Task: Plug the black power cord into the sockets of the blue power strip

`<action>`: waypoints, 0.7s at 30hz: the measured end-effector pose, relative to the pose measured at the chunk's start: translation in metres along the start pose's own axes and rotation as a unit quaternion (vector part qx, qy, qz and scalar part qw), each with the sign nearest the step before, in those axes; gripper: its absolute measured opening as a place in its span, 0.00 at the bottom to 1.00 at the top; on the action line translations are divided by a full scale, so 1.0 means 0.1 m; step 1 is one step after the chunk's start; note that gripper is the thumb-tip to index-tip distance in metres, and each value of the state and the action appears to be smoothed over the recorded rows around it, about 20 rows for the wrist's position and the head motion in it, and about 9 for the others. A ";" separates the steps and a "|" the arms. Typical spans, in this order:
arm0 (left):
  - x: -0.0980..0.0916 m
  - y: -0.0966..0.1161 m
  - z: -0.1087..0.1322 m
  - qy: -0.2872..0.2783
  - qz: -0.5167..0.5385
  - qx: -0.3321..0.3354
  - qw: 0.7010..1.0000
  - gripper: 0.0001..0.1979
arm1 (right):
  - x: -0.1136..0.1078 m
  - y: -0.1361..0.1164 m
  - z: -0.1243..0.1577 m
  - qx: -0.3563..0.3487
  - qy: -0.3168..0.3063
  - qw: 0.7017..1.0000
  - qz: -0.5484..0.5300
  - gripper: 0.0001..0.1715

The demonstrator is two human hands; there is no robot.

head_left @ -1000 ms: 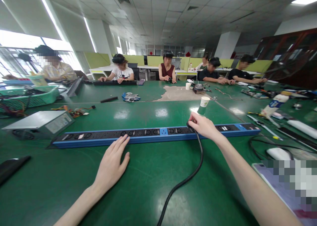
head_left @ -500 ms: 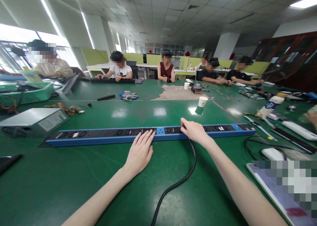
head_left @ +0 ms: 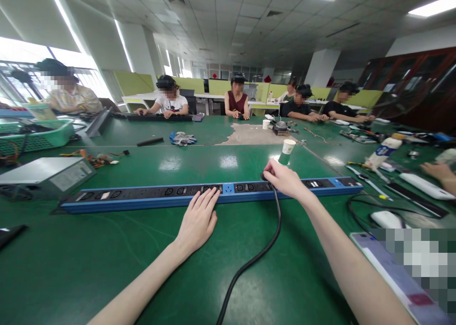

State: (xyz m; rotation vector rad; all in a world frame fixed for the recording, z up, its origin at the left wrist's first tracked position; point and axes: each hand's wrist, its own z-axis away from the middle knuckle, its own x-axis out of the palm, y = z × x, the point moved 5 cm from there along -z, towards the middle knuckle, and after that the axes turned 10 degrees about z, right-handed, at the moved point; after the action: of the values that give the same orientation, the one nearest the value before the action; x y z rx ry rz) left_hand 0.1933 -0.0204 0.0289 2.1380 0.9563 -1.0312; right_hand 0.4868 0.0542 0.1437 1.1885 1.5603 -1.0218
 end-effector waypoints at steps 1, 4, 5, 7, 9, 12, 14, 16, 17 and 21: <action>0.00 0.00 0.00 -0.001 -0.003 0.000 1.000 0.35 | -0.12 0.07 0.00 0.000 0.025 0.999 -0.030 0.10; 0.01 0.01 0.00 0.001 -0.008 -0.002 1.000 0.35 | -0.43 0.34 0.03 -0.009 0.090 0.992 -0.089 0.12; 0.01 0.01 0.00 0.002 -0.009 -0.002 1.000 0.35 | -0.51 0.44 0.05 -0.008 0.104 0.990 -0.096 0.12; 0.01 0.01 0.00 0.003 -0.010 -0.002 1.000 0.36 | -0.60 0.64 0.08 0.004 0.121 0.988 -0.091 0.12; 0.00 0.01 0.00 0.003 -0.011 -0.002 1.000 0.35 | -0.61 0.81 0.10 0.019 0.119 0.990 -0.074 0.13; -0.01 0.01 0.00 0.004 -0.013 0.002 1.000 0.35 | -0.50 1.00 0.11 0.021 0.083 0.995 -0.050 0.15; -0.01 0.02 0.00 0.005 -0.013 0.006 1.000 0.35 | -0.37 1.05 0.10 0.002 0.042 0.998 -0.039 0.16; -0.01 0.01 0.00 0.005 -0.013 0.007 1.000 0.35 | -0.24 1.08 0.07 -0.017 0.000 1.000 -0.025 0.15; -0.01 0.01 0.00 0.004 -0.014 0.007 1.000 0.35 | -0.17 1.09 0.05 -0.025 -0.018 0.999 -0.017 0.15; -0.01 0.00 0.00 0.003 -0.013 0.004 1.000 0.35 | -0.01 1.12 -0.03 -0.035 -0.052 0.998 0.013 0.13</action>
State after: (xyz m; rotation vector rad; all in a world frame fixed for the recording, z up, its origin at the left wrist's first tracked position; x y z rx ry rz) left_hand 0.1927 -0.0207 0.0292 2.1416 0.9882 -1.0431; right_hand 0.5955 0.0788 0.1351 1.0874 1.4834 -0.9887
